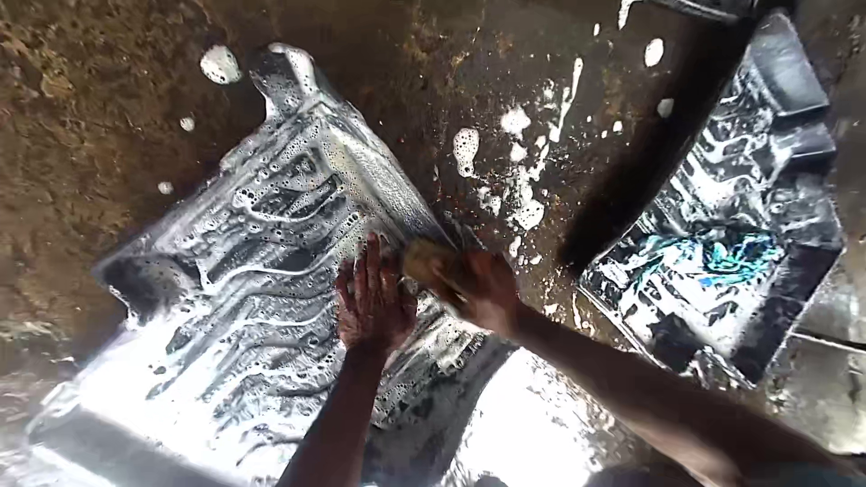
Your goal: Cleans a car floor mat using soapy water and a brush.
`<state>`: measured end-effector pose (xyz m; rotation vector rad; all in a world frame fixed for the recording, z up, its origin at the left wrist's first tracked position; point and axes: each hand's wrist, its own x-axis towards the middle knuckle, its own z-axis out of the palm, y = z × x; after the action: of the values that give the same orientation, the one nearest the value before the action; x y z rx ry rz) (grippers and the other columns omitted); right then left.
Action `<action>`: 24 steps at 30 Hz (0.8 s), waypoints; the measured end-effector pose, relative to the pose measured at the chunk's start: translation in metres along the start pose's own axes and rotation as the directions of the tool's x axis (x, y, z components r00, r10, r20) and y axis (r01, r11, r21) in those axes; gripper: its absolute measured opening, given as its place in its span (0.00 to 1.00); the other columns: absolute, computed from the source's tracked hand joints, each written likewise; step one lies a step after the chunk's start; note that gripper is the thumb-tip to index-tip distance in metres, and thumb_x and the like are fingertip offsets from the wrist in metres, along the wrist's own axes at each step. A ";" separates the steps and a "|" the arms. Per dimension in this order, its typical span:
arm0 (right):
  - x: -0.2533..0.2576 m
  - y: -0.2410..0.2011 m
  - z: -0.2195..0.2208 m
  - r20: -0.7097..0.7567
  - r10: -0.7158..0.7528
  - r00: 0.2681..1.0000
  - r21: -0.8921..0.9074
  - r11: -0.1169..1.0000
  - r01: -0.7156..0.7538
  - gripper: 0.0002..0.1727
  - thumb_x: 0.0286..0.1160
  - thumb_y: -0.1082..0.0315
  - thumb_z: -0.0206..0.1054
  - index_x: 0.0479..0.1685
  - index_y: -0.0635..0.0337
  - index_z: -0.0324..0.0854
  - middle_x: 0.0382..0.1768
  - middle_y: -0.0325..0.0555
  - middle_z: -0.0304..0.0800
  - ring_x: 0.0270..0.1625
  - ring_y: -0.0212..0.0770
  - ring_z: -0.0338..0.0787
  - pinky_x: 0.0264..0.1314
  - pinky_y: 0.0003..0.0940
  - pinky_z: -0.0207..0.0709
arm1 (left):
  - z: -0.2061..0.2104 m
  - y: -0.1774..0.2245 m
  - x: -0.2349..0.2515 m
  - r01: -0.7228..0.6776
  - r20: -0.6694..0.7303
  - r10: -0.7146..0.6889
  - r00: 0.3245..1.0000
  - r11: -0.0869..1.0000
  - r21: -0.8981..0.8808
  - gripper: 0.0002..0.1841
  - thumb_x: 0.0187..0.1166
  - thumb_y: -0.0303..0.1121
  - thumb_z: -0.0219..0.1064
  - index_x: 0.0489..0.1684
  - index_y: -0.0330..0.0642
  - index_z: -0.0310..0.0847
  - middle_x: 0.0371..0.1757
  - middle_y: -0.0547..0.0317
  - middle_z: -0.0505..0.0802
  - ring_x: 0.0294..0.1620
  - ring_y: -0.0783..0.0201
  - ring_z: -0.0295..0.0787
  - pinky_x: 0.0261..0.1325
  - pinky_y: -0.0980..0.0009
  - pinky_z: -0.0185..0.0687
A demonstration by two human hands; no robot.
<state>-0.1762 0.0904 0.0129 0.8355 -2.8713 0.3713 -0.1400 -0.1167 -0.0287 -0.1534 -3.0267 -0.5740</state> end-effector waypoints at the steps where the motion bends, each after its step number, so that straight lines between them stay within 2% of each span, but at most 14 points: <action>1: 0.062 -0.005 0.020 -0.023 -0.006 1.000 0.006 1.000 0.006 0.24 0.77 0.45 0.65 0.71 0.36 0.85 0.51 0.60 0.90 0.50 0.61 0.90 0.44 0.58 0.83 | 0.002 -0.001 0.004 -0.002 -0.018 0.002 1.000 1.000 0.013 0.35 0.80 0.54 0.45 0.79 0.37 0.71 0.90 0.39 0.66 0.91 0.40 0.58 0.88 0.35 0.45; 3: 0.170 -0.023 0.043 0.006 0.004 1.000 0.004 1.000 -0.004 0.26 0.77 0.43 0.65 0.74 0.34 0.83 0.64 0.61 0.86 0.60 0.62 0.87 0.53 0.58 0.81 | 0.003 -0.001 0.008 0.023 -0.029 -0.022 0.999 0.999 0.041 0.36 0.80 0.56 0.43 0.76 0.36 0.73 0.89 0.39 0.68 0.90 0.39 0.59 0.88 0.35 0.46; 4: 0.200 -0.033 0.047 0.029 0.004 1.000 0.021 1.000 -0.005 0.26 0.77 0.43 0.65 0.75 0.34 0.83 0.70 0.61 0.83 0.65 0.62 0.86 0.58 0.59 0.81 | 0.001 -0.002 0.010 0.048 -0.028 -0.046 0.999 0.997 0.057 0.35 0.80 0.55 0.45 0.75 0.36 0.74 0.89 0.38 0.67 0.90 0.38 0.59 0.88 0.35 0.47; 6: 0.223 -0.040 0.053 0.020 -0.016 1.000 0.036 0.999 0.016 0.27 0.78 0.43 0.64 0.76 0.35 0.82 0.73 0.61 0.80 0.68 0.63 0.84 0.63 0.60 0.79 | 0.000 -0.003 0.020 0.057 -0.015 -0.056 0.998 0.995 0.082 0.35 0.78 0.55 0.49 0.75 0.34 0.74 0.90 0.35 0.65 0.90 0.35 0.58 0.87 0.33 0.48; 8: 0.215 -0.041 0.056 0.027 -0.006 1.000 0.040 0.999 0.005 0.27 0.80 0.42 0.62 0.78 0.34 0.81 0.73 0.62 0.80 0.69 0.63 0.84 0.66 0.59 0.78 | -0.008 -0.005 0.017 0.013 0.087 -0.018 0.996 0.998 0.062 0.37 0.78 0.57 0.52 0.76 0.33 0.72 0.91 0.34 0.60 0.91 0.34 0.55 0.86 0.33 0.49; 10: 0.206 -0.042 0.055 0.050 0.003 0.999 0.036 0.999 -0.005 0.28 0.81 0.42 0.62 0.79 0.34 0.80 0.74 0.63 0.79 0.69 0.64 0.83 0.66 0.59 0.78 | -0.039 -0.030 0.029 -0.087 0.222 0.083 0.971 0.996 0.009 0.37 0.79 0.60 0.55 0.76 0.37 0.74 0.89 0.38 0.66 0.87 0.37 0.64 0.81 0.36 0.60; 12: 0.214 -0.036 0.055 0.042 -0.008 0.999 0.011 1.000 0.008 0.28 0.81 0.41 0.62 0.79 0.35 0.79 0.72 0.64 0.80 0.68 0.64 0.84 0.65 0.60 0.79 | -0.090 -0.092 0.060 -0.093 0.289 0.082 0.954 0.995 0.026 0.36 0.79 0.62 0.60 0.79 0.46 0.76 0.84 0.47 0.77 0.82 0.44 0.73 0.82 0.39 0.62; 14: 0.211 -0.039 0.055 0.079 0.014 0.997 0.020 1.000 -0.016 0.29 0.81 0.40 0.61 0.80 0.34 0.78 0.72 0.63 0.79 0.68 0.64 0.84 0.66 0.61 0.78 | -0.138 -0.172 0.072 0.058 0.233 -0.090 0.968 0.988 0.142 0.36 0.80 0.62 0.60 0.82 0.49 0.72 0.80 0.44 0.80 0.79 0.38 0.74 0.77 0.29 0.60; 16: 0.213 -0.039 0.053 0.102 0.046 0.994 -0.007 0.999 -0.046 0.30 0.80 0.39 0.60 0.81 0.32 0.77 0.73 0.62 0.77 0.68 0.63 0.83 0.64 0.61 0.78 | -0.159 -0.238 0.073 0.177 0.213 -0.194 0.958 0.979 0.100 0.35 0.81 0.64 0.60 0.75 0.45 0.77 0.68 0.37 0.87 0.68 0.34 0.83 0.67 0.26 0.73; 17: 0.213 -0.040 0.052 0.097 0.067 0.993 -0.024 0.998 -0.065 0.30 0.80 0.39 0.60 0.81 0.32 0.77 0.73 0.62 0.78 0.66 0.63 0.84 0.62 0.60 0.79 | -0.156 -0.258 0.065 0.215 0.232 -0.211 0.949 0.977 0.008 0.31 0.83 0.60 0.62 0.67 0.40 0.81 0.56 0.35 0.91 0.57 0.34 0.89 0.59 0.27 0.78; 18: 0.212 -0.047 0.052 0.085 0.111 0.990 -0.029 0.994 -0.109 0.30 0.79 0.40 0.61 0.80 0.33 0.79 0.72 0.62 0.78 0.66 0.63 0.84 0.62 0.59 0.79 | -0.150 -0.267 0.057 0.251 0.234 -0.223 0.946 0.964 -0.094 0.28 0.84 0.56 0.63 0.60 0.35 0.84 0.47 0.33 0.92 0.50 0.33 0.91 0.55 0.28 0.79; 20: 0.202 -0.087 0.059 0.019 0.316 0.948 0.019 0.948 -0.317 0.29 0.77 0.43 0.65 0.78 0.37 0.81 0.69 0.62 0.80 0.63 0.61 0.86 0.57 0.57 0.82 | -0.137 -0.266 0.045 0.303 0.198 -0.261 0.945 0.927 -0.220 0.25 0.86 0.51 0.64 0.56 0.33 0.85 0.42 0.33 0.92 0.45 0.35 0.90 0.52 0.29 0.79; 22: 0.181 -0.160 0.078 -0.084 0.457 0.885 0.055 0.889 -0.454 0.27 0.78 0.46 0.65 0.76 0.41 0.83 0.66 0.61 0.83 0.58 0.59 0.89 0.49 0.54 0.86 | -0.133 -0.259 0.037 0.333 0.170 -0.300 0.939 0.917 -0.220 0.25 0.86 0.52 0.62 0.63 0.38 0.84 0.50 0.34 0.92 0.52 0.34 0.90 0.57 0.29 0.79; 24: 0.164 -0.219 0.089 -0.093 0.315 0.945 0.082 0.948 -0.308 0.25 0.78 0.51 0.67 0.72 0.48 0.85 0.63 0.58 0.86 0.57 0.57 0.90 0.49 0.51 0.87 | -0.134 -0.258 0.039 0.320 0.157 -0.294 0.943 0.929 -0.185 0.23 0.87 0.50 0.63 0.65 0.40 0.84 0.54 0.34 0.92 0.55 0.32 0.89 0.57 0.26 0.78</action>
<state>-0.1997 -0.1964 0.0017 0.3528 -2.9034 0.5289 -0.2021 -0.4018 0.0053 0.2965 -3.1266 -0.9410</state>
